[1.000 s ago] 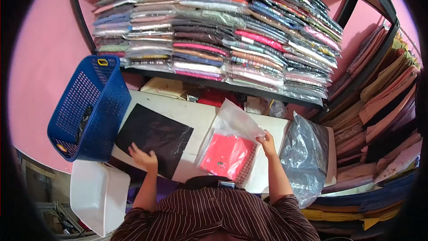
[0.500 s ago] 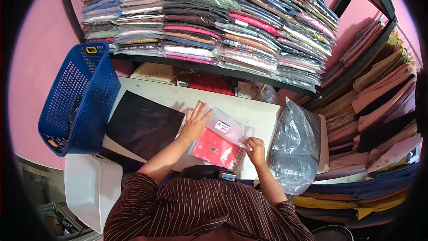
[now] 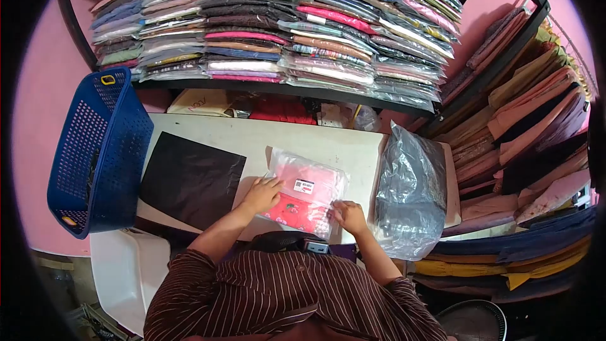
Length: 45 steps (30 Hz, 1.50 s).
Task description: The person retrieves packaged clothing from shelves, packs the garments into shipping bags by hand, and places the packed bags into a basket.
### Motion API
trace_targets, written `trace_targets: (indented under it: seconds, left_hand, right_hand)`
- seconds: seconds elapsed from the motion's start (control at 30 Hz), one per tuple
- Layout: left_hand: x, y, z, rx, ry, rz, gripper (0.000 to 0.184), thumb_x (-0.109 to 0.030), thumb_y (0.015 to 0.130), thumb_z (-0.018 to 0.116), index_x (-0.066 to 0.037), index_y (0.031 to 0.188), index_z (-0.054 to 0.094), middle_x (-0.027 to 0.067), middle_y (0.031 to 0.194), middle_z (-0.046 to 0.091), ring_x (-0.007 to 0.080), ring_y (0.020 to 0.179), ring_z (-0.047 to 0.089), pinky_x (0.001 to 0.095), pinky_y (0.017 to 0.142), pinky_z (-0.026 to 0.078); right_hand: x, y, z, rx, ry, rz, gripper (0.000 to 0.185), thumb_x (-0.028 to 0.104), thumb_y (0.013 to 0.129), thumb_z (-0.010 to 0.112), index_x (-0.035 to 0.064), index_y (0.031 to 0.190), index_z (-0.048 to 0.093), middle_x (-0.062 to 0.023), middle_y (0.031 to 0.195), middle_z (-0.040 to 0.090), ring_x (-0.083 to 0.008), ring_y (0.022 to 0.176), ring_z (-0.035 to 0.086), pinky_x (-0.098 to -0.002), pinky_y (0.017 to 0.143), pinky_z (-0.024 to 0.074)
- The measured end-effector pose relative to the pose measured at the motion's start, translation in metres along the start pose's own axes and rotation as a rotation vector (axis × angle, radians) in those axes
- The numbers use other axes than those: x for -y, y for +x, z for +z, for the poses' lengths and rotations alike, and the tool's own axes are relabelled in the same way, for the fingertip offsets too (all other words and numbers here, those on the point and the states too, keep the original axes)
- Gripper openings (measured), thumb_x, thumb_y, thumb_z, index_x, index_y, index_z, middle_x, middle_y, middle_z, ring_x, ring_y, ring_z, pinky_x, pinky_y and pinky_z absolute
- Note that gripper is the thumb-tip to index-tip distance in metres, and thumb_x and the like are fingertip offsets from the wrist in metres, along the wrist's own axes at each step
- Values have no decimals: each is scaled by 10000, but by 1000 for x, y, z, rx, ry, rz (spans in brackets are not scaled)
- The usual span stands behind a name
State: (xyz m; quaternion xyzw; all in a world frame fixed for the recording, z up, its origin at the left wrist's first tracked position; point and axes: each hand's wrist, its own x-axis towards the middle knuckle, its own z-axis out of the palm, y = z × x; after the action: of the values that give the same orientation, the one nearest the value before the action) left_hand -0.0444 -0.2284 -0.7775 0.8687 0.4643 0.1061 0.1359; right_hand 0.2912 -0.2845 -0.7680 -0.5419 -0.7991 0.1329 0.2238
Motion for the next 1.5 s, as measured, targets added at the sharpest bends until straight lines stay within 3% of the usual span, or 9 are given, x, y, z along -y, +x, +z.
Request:
trace_targets:
  seconds: [0.13,0.33,0.43,0.6,0.8,0.87,0.97,1.27,1.5]
  left_hand:
    - [-16,-15,-22,97,-71,-47,741,-499,792,610,-137,1401,395,191,1423,397,345,1309,381,559,1062,268]
    - [-38,-23,-35,336,70,-67,1119,-709,596,674,-226,1486,198,236,1518,141,417,1401,161,705,1044,116]
    - [-41,-27,-39,308,112,-31,1106,-667,596,706,-216,1480,220,208,1527,142,389,1416,138,714,1042,85]
    - [-25,-30,-5,169,126,107,1038,-425,635,786,-151,1472,238,136,1528,193,343,1421,161,690,1064,80]
    - [-17,-12,-10,132,351,352,975,-335,622,779,-122,1442,297,129,1498,272,341,1407,206,539,1129,160]
    - [-24,-8,-11,154,222,461,871,-242,650,736,-124,1419,343,129,1462,327,328,1382,263,472,1120,236]
    - [-28,-6,18,-39,127,522,744,-85,694,638,-112,1393,382,123,1351,424,307,1284,394,458,1067,334]
    - [-50,35,-14,372,57,327,356,-113,705,656,-45,1049,596,130,998,649,324,891,652,421,746,544]
    - [-52,45,-31,179,-337,237,252,-256,706,674,-46,847,665,168,826,672,342,789,654,437,714,529]
  right_hand:
    - [9,38,-14,218,-433,145,300,372,820,613,82,779,677,-88,835,653,-296,849,571,-472,692,432]
    - [13,122,-3,81,-245,54,767,468,574,815,104,1193,545,-137,1184,554,-341,1081,530,-511,913,401]
    - [1,146,13,480,-124,240,1065,463,509,837,179,1414,352,-113,1337,482,-344,1246,452,-516,1028,373]
    - [13,146,-5,605,-153,196,1091,478,477,846,178,1409,363,-155,1310,509,-320,1184,517,-458,929,473]
    - [5,130,1,722,-98,393,1144,501,438,868,-3,1348,391,-226,1073,635,-359,1026,609,-383,874,499]
    - [6,122,3,506,-102,223,1033,480,460,857,-36,1254,444,-188,983,669,-339,976,637,-367,842,518]
    - [25,124,-4,567,-92,418,881,403,530,834,26,1237,468,-181,992,670,-344,919,651,-385,805,526]
    - [75,95,-5,336,-257,89,861,433,616,771,143,1343,412,-162,1035,634,-373,959,609,-473,791,504]
    - [117,63,-15,461,-398,71,1165,558,597,767,84,1476,167,-254,1357,397,-416,1230,435,-668,924,330]
